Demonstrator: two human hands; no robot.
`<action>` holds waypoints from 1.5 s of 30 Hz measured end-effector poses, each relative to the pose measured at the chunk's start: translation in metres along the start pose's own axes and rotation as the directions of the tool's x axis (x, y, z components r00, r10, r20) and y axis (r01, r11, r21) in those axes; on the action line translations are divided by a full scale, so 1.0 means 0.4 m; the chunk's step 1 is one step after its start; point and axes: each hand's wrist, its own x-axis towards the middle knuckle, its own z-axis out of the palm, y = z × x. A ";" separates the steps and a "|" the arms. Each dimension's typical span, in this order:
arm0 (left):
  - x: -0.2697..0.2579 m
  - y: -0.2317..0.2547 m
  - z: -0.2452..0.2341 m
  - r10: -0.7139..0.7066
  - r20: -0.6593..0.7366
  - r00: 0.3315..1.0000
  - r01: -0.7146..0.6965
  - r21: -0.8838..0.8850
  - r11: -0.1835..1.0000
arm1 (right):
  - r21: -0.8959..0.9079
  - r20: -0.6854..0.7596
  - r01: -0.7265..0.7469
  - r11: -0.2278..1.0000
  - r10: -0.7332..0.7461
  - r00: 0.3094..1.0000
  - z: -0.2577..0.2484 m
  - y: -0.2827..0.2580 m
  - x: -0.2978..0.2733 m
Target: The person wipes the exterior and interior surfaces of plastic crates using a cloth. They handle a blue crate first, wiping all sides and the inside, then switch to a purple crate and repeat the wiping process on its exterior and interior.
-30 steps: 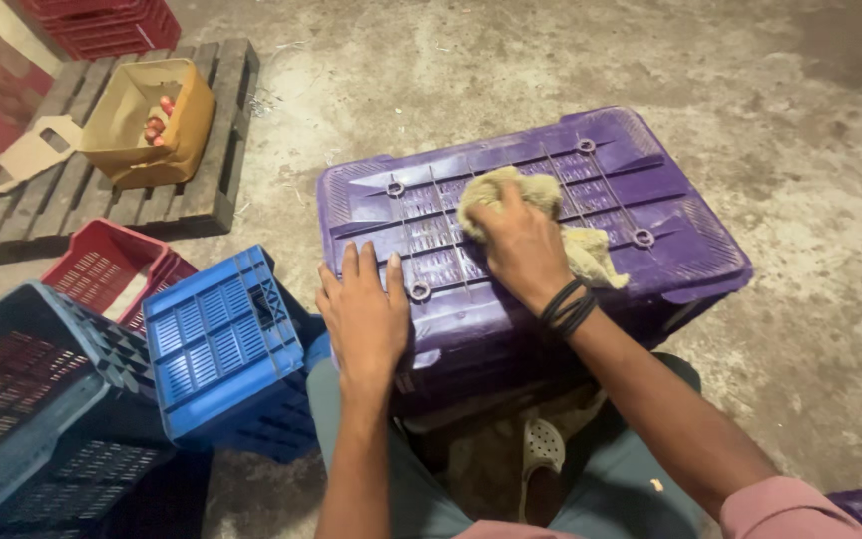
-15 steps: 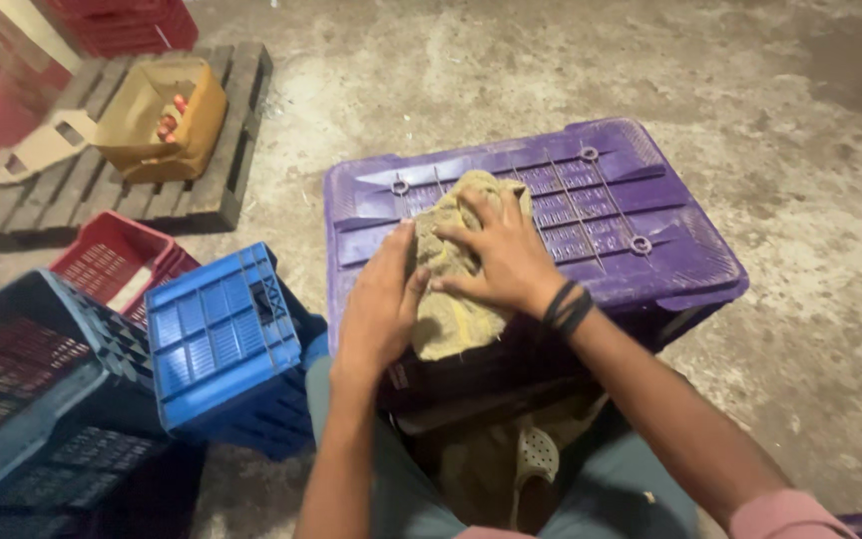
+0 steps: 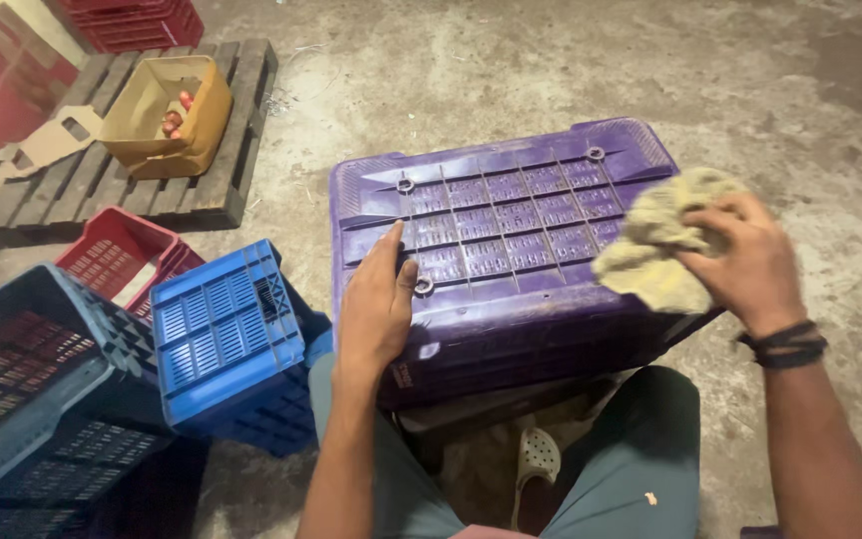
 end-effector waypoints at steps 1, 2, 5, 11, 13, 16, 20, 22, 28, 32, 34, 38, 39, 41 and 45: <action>0.000 -0.001 0.001 0.003 -0.005 1.000 -0.003 -0.005 1.000 | -0.038 -0.012 -0.064 0.997 0.064 0.998 -0.013 0.024 -0.015; 0.001 -0.004 0.000 0.007 -0.010 1.000 -0.007 -0.011 1.000 | -0.074 -0.026 -0.128 0.989 0.127 0.992 -0.017 0.042 -0.023; -0.001 -0.010 0.007 0.012 -0.019 1.000 -0.012 -0.018 1.000 | -0.233 -0.203 0.162 0.959 -0.211 0.956 0.013 0.069 -0.037; -0.002 -0.009 0.009 -0.003 -0.013 1.000 0.004 0.016 1.000 | -0.035 -0.253 -0.182 0.983 0.168 0.953 0.107 0.009 -0.032; -0.004 -0.009 0.009 -0.005 -0.013 1.000 0.005 0.023 1.000 | 0.061 -0.279 -0.056 0.997 0.071 0.958 0.162 -0.075 -0.017; -0.001 -0.006 0.011 0.006 -0.027 1.000 -0.006 0.020 1.000 | 0.085 -0.207 0.045 0.995 -0.027 0.978 0.225 -0.256 -0.027; -0.001 -0.002 0.005 0.010 -0.030 0.999 -0.010 0.013 1.000 | 0.358 -0.083 0.216 0.908 -0.199 0.976 0.257 -0.497 -0.030; 0.002 0.000 0.000 0.004 -0.027 1.000 -0.004 0.000 1.000 | 0.444 -0.076 0.285 0.850 -0.281 0.957 0.248 -0.545 -0.025; -0.001 -0.001 -0.009 0.003 -0.028 1.000 -0.005 -0.057 0.998 | 0.425 0.036 0.324 0.845 -0.373 0.927 0.213 -0.433 -0.019; 0.006 -0.010 -0.012 0.017 -0.077 0.997 -0.027 -0.125 0.992 | 0.251 -0.039 0.379 0.890 -0.382 0.923 0.134 -0.272 -0.037; 0.005 -0.016 -0.010 0.013 -0.098 0.995 -0.027 -0.144 0.989 | 0.045 -0.093 0.287 0.957 -0.283 0.955 0.066 -0.180 -0.050; 0.004 -0.020 -0.002 0.007 -0.161 0.987 -0.020 -0.080 0.997 | 0.179 -0.234 0.093 0.980 -0.049 0.971 0.034 -0.111 -0.058; 0.005 -0.020 0.001 0.005 -0.173 0.985 -0.016 -0.064 0.998 | 0.231 -0.262 0.071 0.970 -0.008 0.965 0.045 -0.117 -0.058; 0.005 -0.019 0.005 -0.022 -0.201 0.979 0.010 -0.061 0.998 | 0.215 -0.288 0.033 0.976 0.031 0.957 0.089 -0.170 -0.062; -0.001 -0.043 -0.001 -0.044 -0.162 0.986 0.007 -0.222 0.975 | 0.381 -0.252 0.034 0.924 0.068 0.965 0.185 -0.380 -0.077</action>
